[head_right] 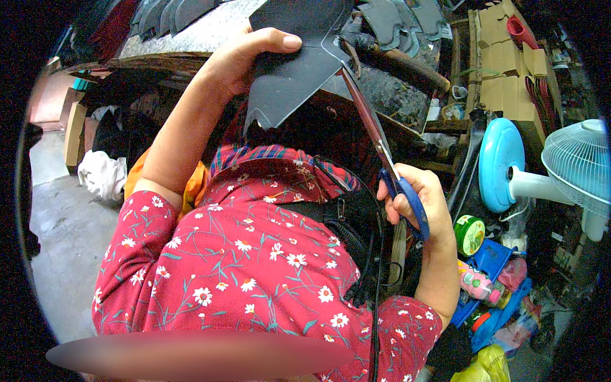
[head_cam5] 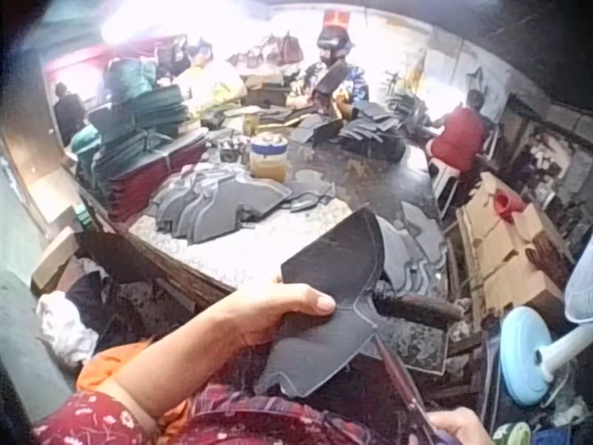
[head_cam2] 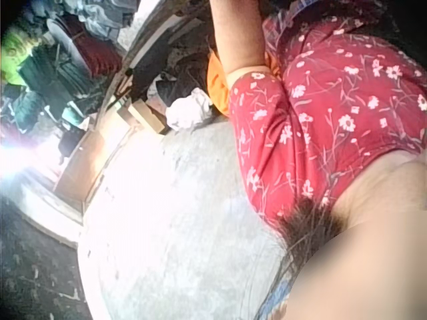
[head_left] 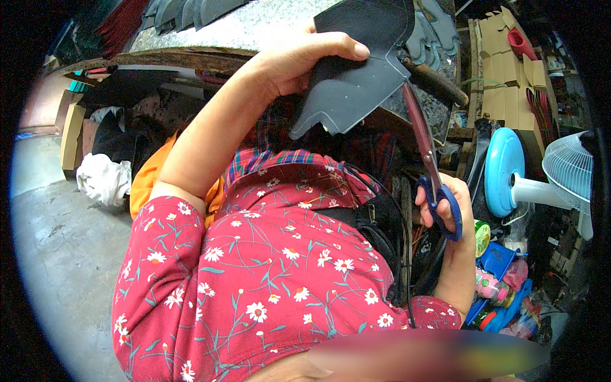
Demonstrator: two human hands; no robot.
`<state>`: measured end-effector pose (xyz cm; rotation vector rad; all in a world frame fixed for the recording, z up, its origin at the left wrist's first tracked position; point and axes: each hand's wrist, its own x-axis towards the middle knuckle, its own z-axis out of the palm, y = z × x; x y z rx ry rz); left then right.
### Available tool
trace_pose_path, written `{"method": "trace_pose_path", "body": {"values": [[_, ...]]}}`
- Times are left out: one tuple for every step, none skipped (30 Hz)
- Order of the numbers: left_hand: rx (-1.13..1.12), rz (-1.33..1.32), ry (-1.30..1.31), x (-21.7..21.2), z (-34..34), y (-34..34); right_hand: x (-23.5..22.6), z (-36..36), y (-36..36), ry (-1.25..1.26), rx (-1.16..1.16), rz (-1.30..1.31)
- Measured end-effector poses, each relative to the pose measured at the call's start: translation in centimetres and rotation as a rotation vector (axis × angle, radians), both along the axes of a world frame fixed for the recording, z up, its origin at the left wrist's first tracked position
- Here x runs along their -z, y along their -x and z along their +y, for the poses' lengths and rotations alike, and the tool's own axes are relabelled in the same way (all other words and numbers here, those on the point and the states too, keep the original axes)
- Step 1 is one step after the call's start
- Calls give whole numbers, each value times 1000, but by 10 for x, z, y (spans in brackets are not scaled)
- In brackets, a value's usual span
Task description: The person uses scissors to cut a black sheet of material into a specific shape. They repeatedly trim the edges, rotate the piece, and place the finished cutouts on a nearby table.
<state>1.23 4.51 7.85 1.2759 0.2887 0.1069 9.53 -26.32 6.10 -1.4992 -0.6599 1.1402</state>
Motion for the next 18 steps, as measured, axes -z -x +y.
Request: {"method": "trace_pose_path", "body": {"values": [[7, -1, 22, 0, 0, 0, 0, 0, 0, -18, -3, 21], [15, -2, 43, 0, 0, 0, 1, 0, 0, -37, -5, 42], [18, 0, 46, 1, 0, 0, 1, 0, 0, -32, -13, 30], [18, -9, 45, 2, 0, 0, 1, 0, -1, -29, -21, 16], [14, -15, 24, 2, 0, 0, 1, 0, -1, -40, -21, 9], [14, -21, -18, 3, 1, 0, 1, 0, -2, -26, -27, 10], [23, -28, -1, 4, 1, -1, 1, 0, -2, -27, -26, 17], [36, -37, -5, 4, 2, -1, 1, 0, -2, -28, -24, 23], [43, -33, -32, 5, 3, -1, 1, 0, -2, -26, -27, 33], [55, -29, -13, 5, 4, -2, 1, 0, -2, -24, -29, 44], [62, -14, -17, 5, 6, -2, 2, -1, -2, -41, -23, 59], [68, 2, -21, 5, 7, -2, 2, -1, -2, -28, -20, 70], [74, -8, -14, 5, 8, -2, 3, -1, -1, -34, -8, 86], [80, -18, -7, 5, 9, -2, 3, -1, -1, -27, -4, 103], [85, -23, -18, 6, 9, -2, 3, -2, -1, -22, 6, 73], [75, -39, -16, 6, 9, -3, 3, -2, -1, -3, 9, 44], [64, -50, -32, 6, 9, -3, 4, -2, -1, -8, 17, 19], [49, -45, -63, 7, 8, -4, 4, -2, -1, 16, 12, 20]]}}
